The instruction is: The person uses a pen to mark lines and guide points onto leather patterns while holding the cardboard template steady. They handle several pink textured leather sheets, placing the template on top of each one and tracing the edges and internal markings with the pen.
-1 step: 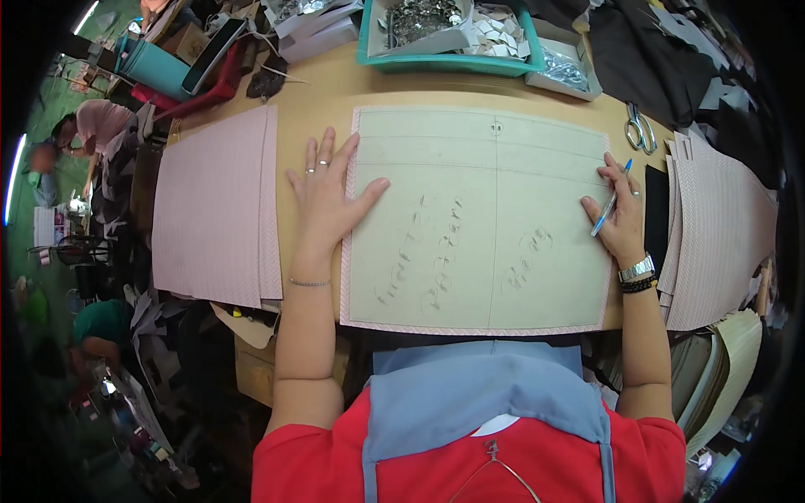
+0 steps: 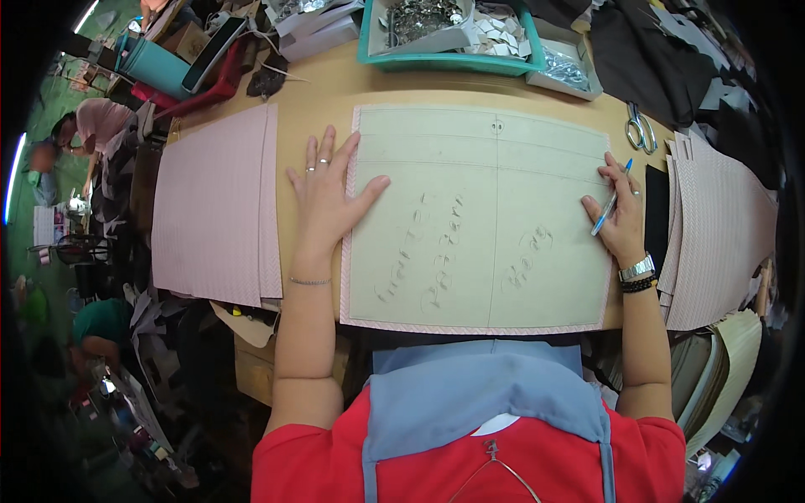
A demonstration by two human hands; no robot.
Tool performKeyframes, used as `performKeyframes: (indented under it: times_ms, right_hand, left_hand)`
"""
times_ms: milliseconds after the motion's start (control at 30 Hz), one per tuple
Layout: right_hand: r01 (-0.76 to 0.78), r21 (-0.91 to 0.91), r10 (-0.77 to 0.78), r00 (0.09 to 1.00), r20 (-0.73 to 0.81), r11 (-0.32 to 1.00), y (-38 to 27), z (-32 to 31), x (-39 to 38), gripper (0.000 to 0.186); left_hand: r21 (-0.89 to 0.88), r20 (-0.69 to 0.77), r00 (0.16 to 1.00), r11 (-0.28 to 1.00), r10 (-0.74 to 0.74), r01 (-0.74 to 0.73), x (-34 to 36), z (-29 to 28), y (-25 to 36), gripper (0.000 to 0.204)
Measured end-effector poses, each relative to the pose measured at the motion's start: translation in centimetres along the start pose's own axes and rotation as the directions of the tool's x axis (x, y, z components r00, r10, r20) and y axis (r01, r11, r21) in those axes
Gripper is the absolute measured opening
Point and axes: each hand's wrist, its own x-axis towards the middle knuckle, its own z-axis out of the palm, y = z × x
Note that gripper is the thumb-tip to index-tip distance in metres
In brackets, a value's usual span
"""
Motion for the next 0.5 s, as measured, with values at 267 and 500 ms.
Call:
performKeyframes:
  times_ms: [267, 500]
  right_hand:
    - [0.019, -0.01, -0.019, 1.0, -0.023, 1.0, 0.4, 0.0, -0.5, 0.078]
    - [0.12, -0.149, -0.125, 0.992, -0.027, 0.981, 2.6, 0.8, 0.5, 0.071]
  left_hand:
    - [0.031, -0.01, 1.0, 0.999, 0.007, -0.007, 0.3, 1.3, -0.6, 0.084]
    - [0.113, -0.063, 0.996, 0.992, 0.059, -0.051, 1.3, 2.3, -1.9, 0.086]
